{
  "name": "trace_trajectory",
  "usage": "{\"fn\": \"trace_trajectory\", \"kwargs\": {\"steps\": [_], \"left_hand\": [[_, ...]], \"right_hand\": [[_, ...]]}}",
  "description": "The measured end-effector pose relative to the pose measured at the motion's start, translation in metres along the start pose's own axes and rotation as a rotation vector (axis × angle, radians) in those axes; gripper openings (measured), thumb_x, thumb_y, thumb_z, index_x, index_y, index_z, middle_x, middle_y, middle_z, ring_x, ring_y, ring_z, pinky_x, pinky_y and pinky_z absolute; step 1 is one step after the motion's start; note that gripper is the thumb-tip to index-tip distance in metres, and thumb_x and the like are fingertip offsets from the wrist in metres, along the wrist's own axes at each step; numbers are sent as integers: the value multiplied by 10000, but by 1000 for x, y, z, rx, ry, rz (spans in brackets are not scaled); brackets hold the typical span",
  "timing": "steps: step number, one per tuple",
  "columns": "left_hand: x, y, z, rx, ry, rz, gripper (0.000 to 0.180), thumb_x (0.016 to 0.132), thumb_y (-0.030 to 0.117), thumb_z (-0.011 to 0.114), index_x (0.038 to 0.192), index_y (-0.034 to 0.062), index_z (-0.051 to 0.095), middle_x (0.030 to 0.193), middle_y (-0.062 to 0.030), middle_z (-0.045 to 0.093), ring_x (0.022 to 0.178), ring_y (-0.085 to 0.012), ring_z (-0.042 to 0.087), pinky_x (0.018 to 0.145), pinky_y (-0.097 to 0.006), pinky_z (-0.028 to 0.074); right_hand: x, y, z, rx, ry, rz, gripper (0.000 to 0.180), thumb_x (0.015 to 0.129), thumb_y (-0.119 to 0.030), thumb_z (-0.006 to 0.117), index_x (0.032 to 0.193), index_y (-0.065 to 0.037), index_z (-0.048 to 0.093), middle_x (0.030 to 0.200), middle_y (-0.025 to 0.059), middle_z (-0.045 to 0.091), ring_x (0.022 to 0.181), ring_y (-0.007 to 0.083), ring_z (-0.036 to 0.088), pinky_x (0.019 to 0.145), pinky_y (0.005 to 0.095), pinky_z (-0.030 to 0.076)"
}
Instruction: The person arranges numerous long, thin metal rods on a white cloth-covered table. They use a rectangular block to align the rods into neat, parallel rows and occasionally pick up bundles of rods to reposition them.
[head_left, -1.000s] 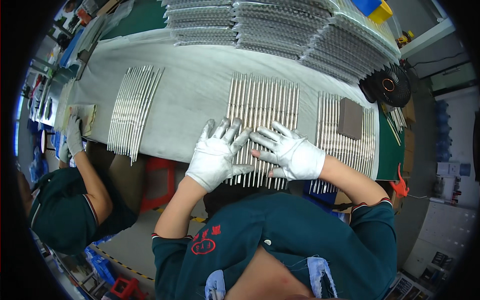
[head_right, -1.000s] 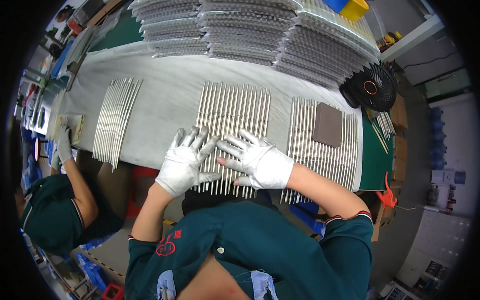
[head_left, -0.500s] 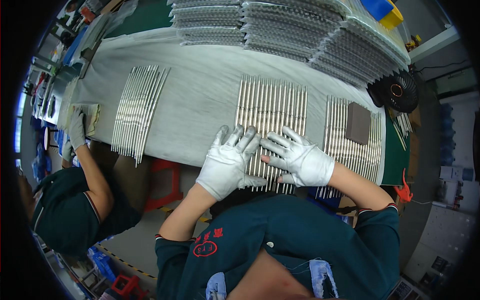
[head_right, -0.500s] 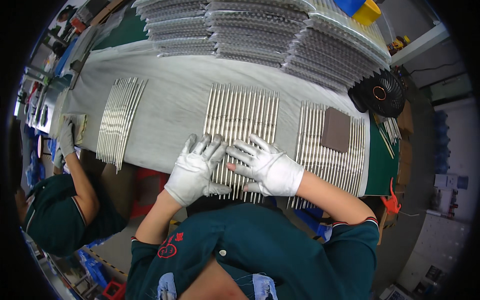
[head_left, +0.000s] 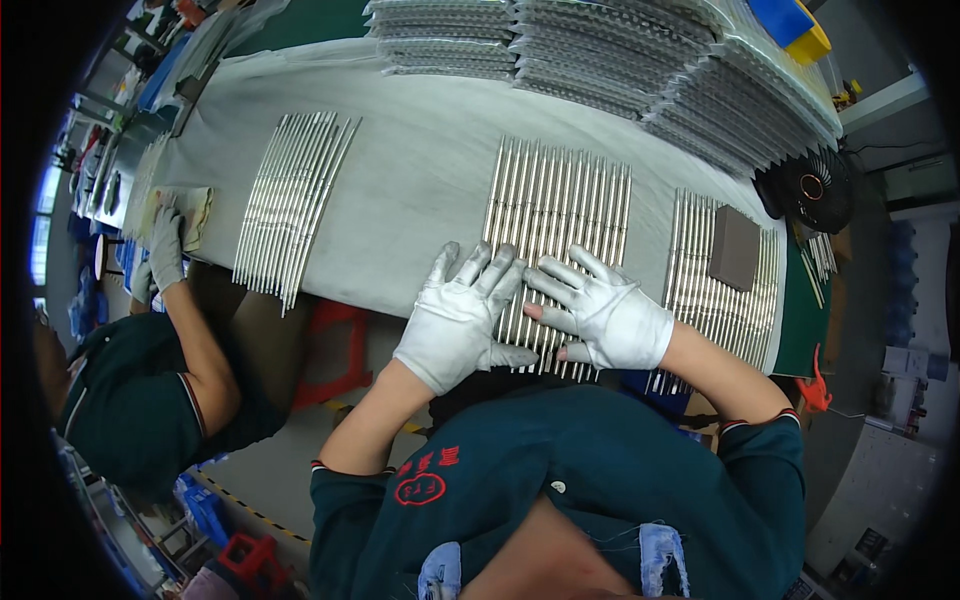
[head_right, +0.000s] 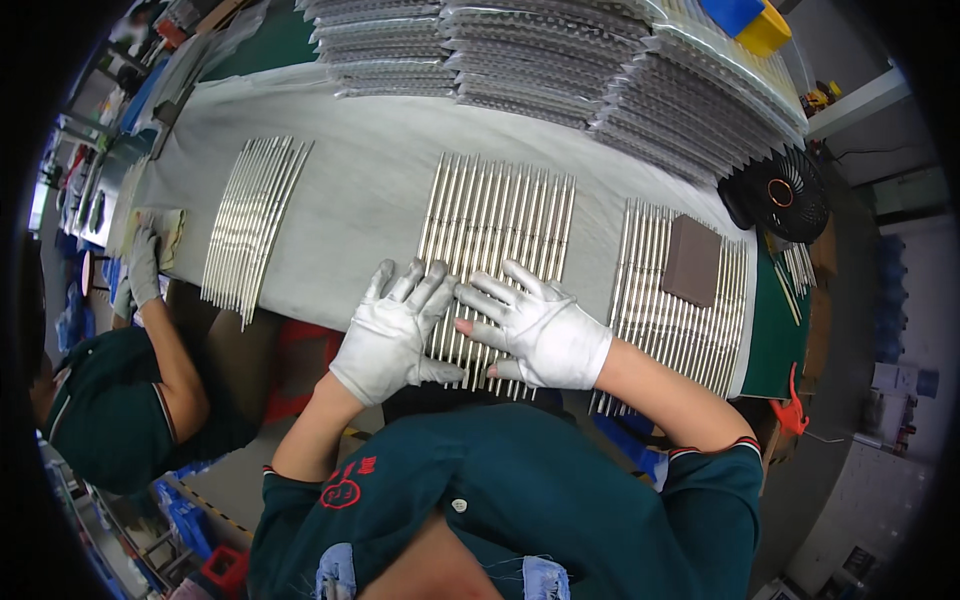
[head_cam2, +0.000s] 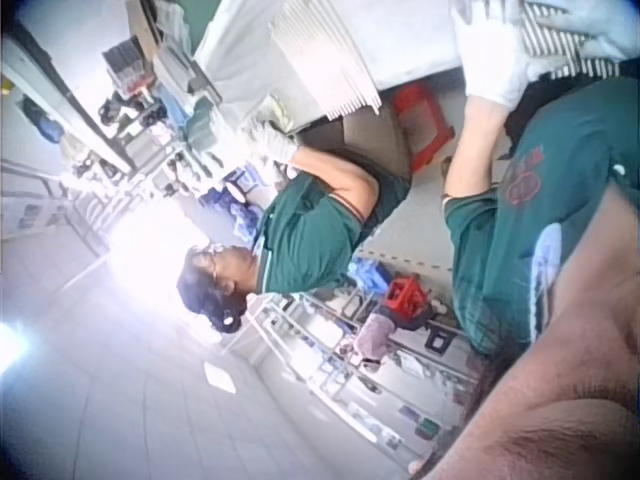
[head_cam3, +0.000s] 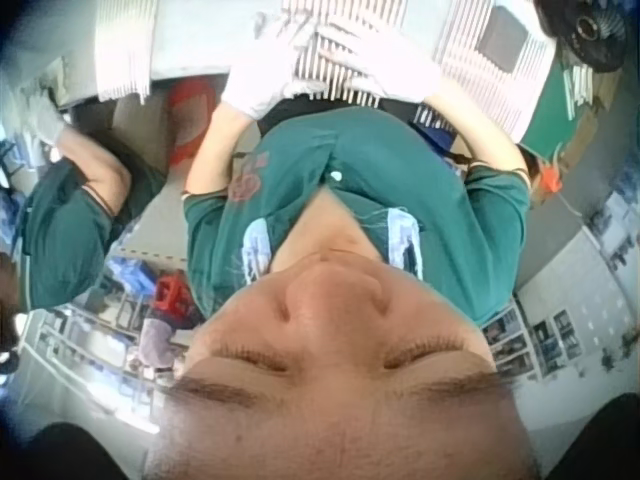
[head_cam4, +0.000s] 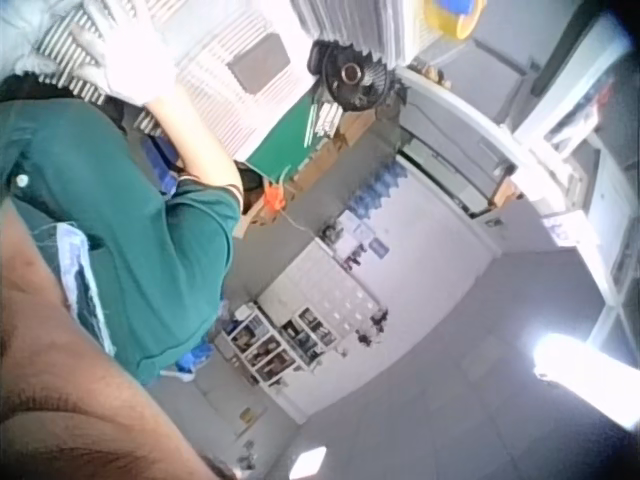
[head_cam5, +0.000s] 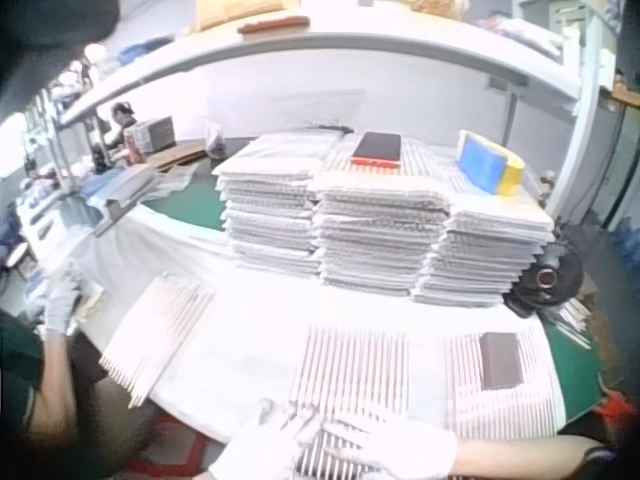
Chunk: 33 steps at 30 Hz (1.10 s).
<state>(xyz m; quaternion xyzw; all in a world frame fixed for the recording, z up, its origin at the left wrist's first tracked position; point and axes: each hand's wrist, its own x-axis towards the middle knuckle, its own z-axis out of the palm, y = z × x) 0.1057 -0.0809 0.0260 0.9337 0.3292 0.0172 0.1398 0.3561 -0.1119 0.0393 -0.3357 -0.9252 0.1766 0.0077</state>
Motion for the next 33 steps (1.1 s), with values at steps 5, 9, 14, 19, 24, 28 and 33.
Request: {"fn": "trace_trajectory", "kwargs": {"steps": [5, 9, 14, 19, 24, 28, 33], "left_hand": [[-14, -12, -5, -6, 8, -73, 1093, 742, 684, 684, 1529, 1, 353, 1570, -225, 377, 1454, -395, 363, 1215, -576, 191], [-18, -13, 0, -7, 35, -72, 1097, 745, 685, 679, 1530, -5, 345, 1572, -229, 373, 1456, -401, 357, 1215, -573, 193], [-7, -1, -1, -8, -4, -34, 1079, 772, 707, 645, 1524, -10, 354, 1559, -236, 388, 1451, -410, 361, 1214, -566, 200], [11, -11, 2, 35, 102, -7, 1004, 803, 704, 625, 1502, 16, 406, 1534, -227, 425, 1435, -408, 381, 1220, -535, 214], [35, -28, -4, 145, 121, -232, 727, 924, 507, 609, 1458, 29, 481, 1483, -150, 520, 1360, -326, 495, 1148, -452, 368], [57, -16, -19, 85, 102, -309, 511, 953, 422, 593, 1351, 102, 611, 1255, -121, 688, 1105, -312, 667, 933, -412, 534], [66, -2, -5, -32, 153, -424, 529, 981, 473, 540, 1350, 98, 596, 1285, -120, 669, 1084, -343, 675, 902, -449, 545]], "right_hand": [[23, -1, 6, 22, 63, -57, 639, 874, -458, 664, 1409, -123, 563, 1540, 193, 428, 1455, 357, 376, 1206, 575, 241], [25, -1, 11, 23, 84, -66, 640, 881, -451, 656, 1420, -124, 553, 1541, 192, 428, 1457, 359, 375, 1206, 578, 238], [5, -2, 8, -3, 60, -22, 639, 892, -449, 640, 1430, -119, 541, 1553, 193, 416, 1459, 360, 373, 1212, 579, 225], [-17, 21, -4, -42, 91, 151, 661, 943, -449, 583, 1480, -80, 467, 1602, 230, 315, 1502, 387, 278, 1231, 574, 175], [-12, 70, -6, -148, 238, 317, 691, 976, -473, 532, 1530, -83, 400, 1618, 211, 290, 1508, 394, 256, 1245, 539, 160], [-6, 61, 0, -217, 129, 229, 687, 992, -514, 498, 1513, -71, 432, 1614, 201, 306, 1510, 390, 252, 1241, 550, 162], [-41, 69, 3, -226, 164, 243, 637, 984, -505, 519, 1494, -127, 469, 1588, 185, 372, 1482, 374, 320, 1226, 545, 206]]}}
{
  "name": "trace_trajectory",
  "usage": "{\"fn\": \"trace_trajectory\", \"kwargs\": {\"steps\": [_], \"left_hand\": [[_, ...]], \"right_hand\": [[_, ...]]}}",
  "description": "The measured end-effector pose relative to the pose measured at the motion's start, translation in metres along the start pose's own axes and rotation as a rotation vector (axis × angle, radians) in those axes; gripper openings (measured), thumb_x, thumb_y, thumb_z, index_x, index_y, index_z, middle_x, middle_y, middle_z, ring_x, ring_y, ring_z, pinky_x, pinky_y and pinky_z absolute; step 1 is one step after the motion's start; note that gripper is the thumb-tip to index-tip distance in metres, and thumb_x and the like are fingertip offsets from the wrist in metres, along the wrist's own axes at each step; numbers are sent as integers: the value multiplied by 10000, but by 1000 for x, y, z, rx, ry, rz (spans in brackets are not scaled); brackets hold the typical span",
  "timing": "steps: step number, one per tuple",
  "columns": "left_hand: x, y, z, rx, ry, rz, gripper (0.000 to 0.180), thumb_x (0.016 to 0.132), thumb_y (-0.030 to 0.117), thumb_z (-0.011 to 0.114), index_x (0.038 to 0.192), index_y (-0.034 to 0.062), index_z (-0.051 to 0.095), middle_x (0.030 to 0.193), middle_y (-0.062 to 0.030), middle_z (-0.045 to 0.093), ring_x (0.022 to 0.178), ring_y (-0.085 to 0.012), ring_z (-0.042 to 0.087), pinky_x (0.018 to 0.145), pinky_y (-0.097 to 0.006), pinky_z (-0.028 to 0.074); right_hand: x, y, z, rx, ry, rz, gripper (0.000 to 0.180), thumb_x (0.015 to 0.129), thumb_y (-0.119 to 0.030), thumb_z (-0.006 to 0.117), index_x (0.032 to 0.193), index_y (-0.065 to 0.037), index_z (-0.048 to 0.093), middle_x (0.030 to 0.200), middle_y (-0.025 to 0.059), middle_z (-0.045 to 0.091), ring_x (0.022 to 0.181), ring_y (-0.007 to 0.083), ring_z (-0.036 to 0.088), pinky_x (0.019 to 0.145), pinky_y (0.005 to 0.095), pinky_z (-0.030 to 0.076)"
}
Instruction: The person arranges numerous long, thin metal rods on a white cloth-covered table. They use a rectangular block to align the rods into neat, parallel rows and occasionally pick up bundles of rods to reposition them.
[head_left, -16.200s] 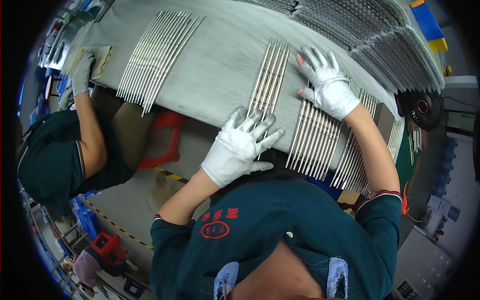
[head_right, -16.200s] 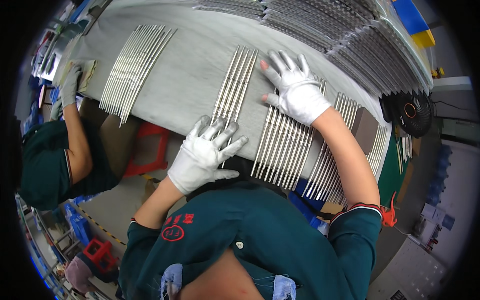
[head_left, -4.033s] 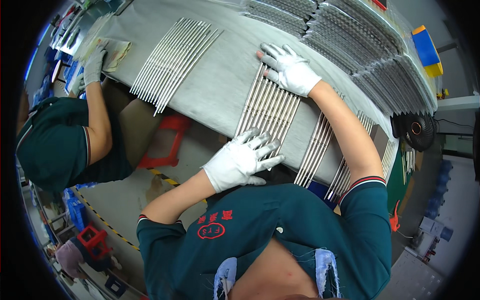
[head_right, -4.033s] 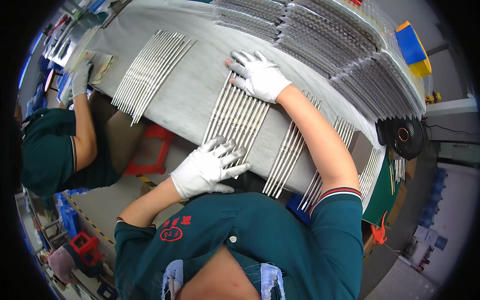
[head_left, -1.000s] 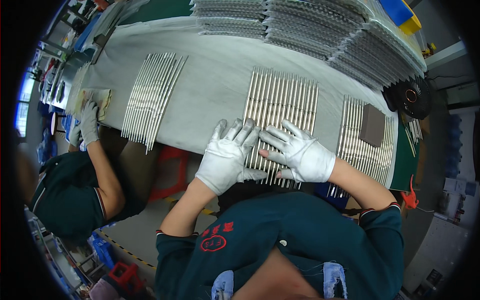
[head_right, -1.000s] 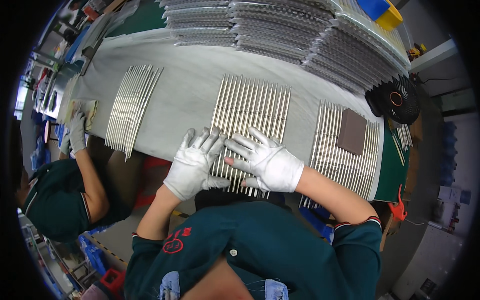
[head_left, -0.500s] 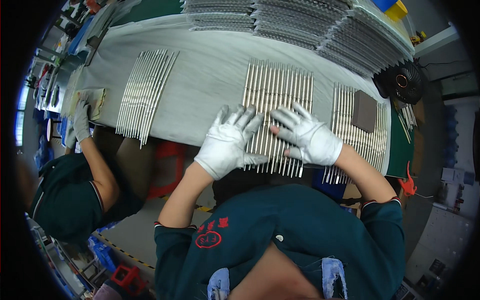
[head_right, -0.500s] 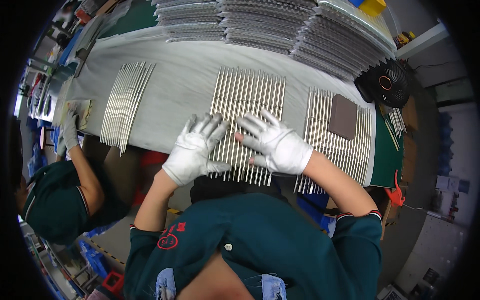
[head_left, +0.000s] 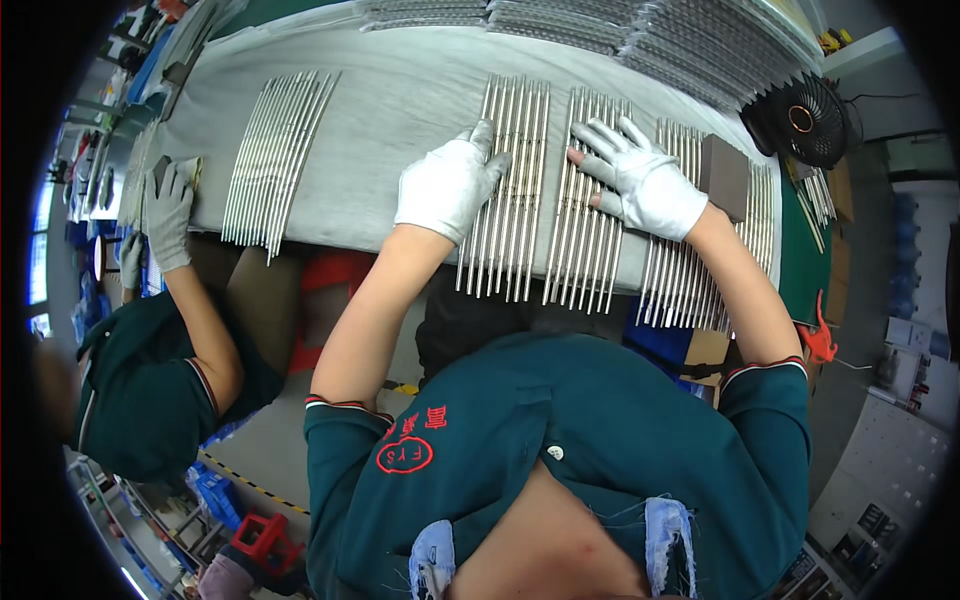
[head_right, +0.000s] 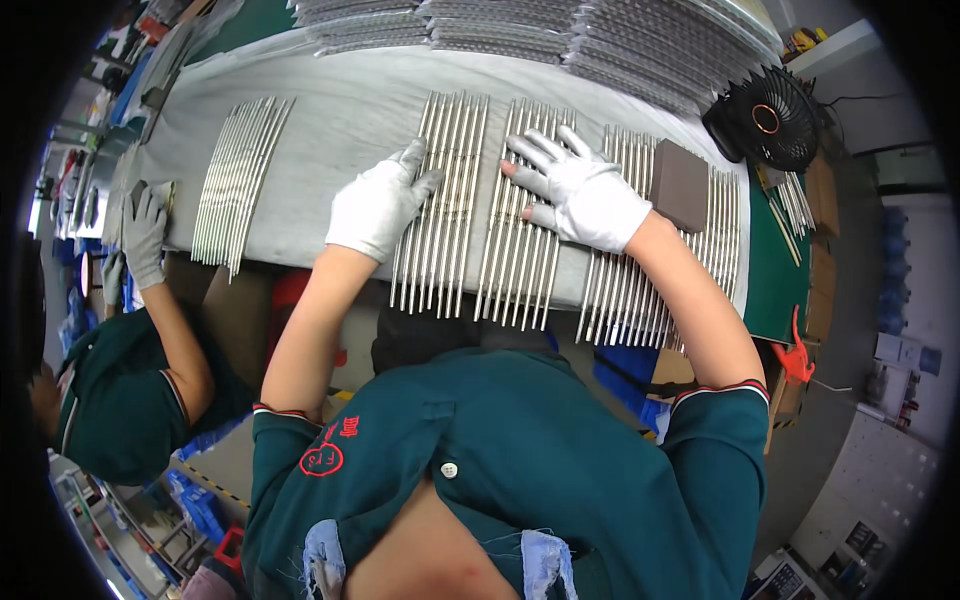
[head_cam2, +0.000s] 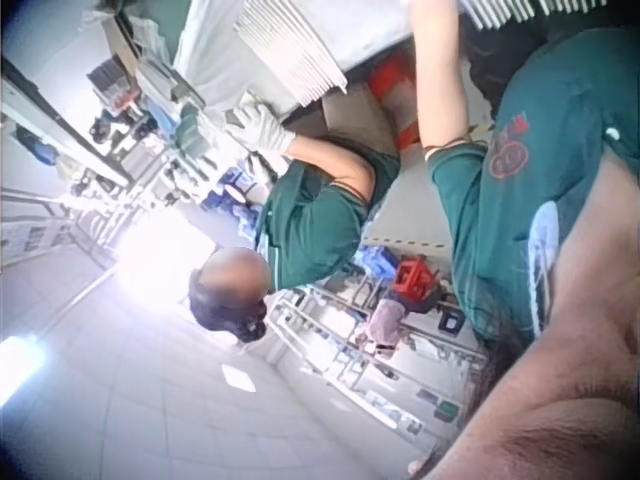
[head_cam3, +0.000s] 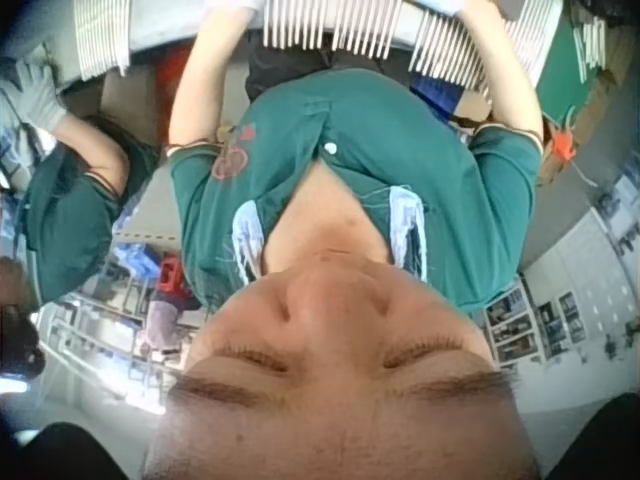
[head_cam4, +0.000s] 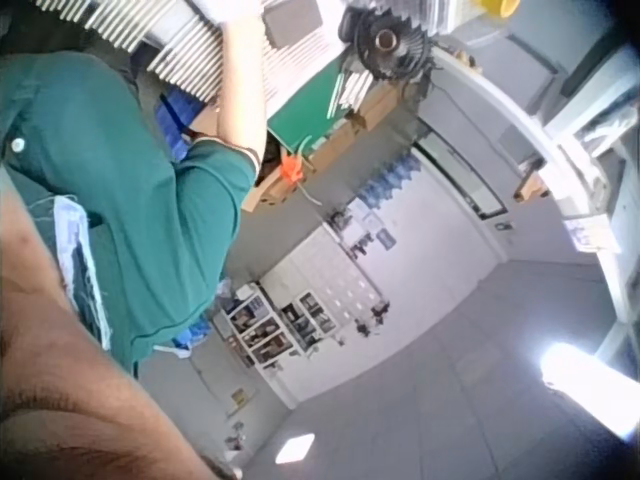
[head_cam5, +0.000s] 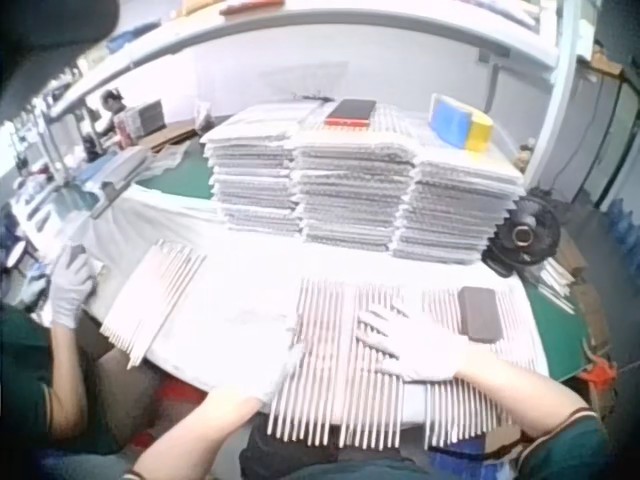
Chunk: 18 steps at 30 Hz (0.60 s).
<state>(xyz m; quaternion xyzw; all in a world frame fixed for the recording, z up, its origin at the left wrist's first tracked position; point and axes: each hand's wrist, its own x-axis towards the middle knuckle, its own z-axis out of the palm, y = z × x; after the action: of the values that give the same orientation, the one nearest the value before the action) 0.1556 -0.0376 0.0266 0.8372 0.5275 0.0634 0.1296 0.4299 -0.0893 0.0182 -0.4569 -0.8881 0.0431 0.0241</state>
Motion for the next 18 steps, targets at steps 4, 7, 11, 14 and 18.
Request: {"fn": "trace_trajectory", "kwargs": {"steps": [4, 7, 11, 14, 18], "left_hand": [[-1, 20, 7, 30, -4, -71, 626, 966, 537, 540, 1399, 84, 547, 1381, -129, 608, 1086, -354, 675, 895, -461, 549], [-2, 35, 6, 56, -5, -111, 646, 959, 555, 544, 1391, 74, 551, 1369, -135, 614, 1072, -355, 680, 881, -467, 555], [-2, 48, 15, 51, 11, -77, 641, 963, 561, 533, 1394, 87, 555, 1361, -135, 618, 1073, -356, 680, 875, -469, 555], [-3, 60, 16, 32, -3, -72, 642, 967, 573, 520, 1404, 103, 550, 1405, -139, 591, 1105, -361, 669, 907, -478, 545], [-3, 75, 17, 33, -56, -100, 650, 965, 588, 516, 1415, 121, 549, 1433, -150, 569, 1137, -366, 656, 929, -478, 538]], "right_hand": [[-49, 39, -18, -39, 201, 216, 829, 934, -682, 464, 1542, -123, 392, 1585, 225, 357, 1490, 381, 304, 1230, 537, 189], [-91, 70, -39, -162, 164, 463, 884, 875, -621, 615, 1563, -126, 361, 1614, 209, 310, 1502, 376, 281, 1225, 536, 194], [-112, 67, -46, -72, -5, 703, 969, 801, -557, 706, 1587, -140, 322, 1634, 192, 279, 1519, 387, 243, 1226, 525, 208], [-106, 58, -40, 29, 55, 696, 981, 793, -619, 696, 1567, -112, 367, 1649, 185, 246, 1528, 376, 213, 1208, 550, 248], [-89, 44, -32, 51, 33, 841, 890, 845, -581, 652, 1541, -85, 401, 1633, 211, 266, 1511, 398, 243, 1189, 557, 282]]}}
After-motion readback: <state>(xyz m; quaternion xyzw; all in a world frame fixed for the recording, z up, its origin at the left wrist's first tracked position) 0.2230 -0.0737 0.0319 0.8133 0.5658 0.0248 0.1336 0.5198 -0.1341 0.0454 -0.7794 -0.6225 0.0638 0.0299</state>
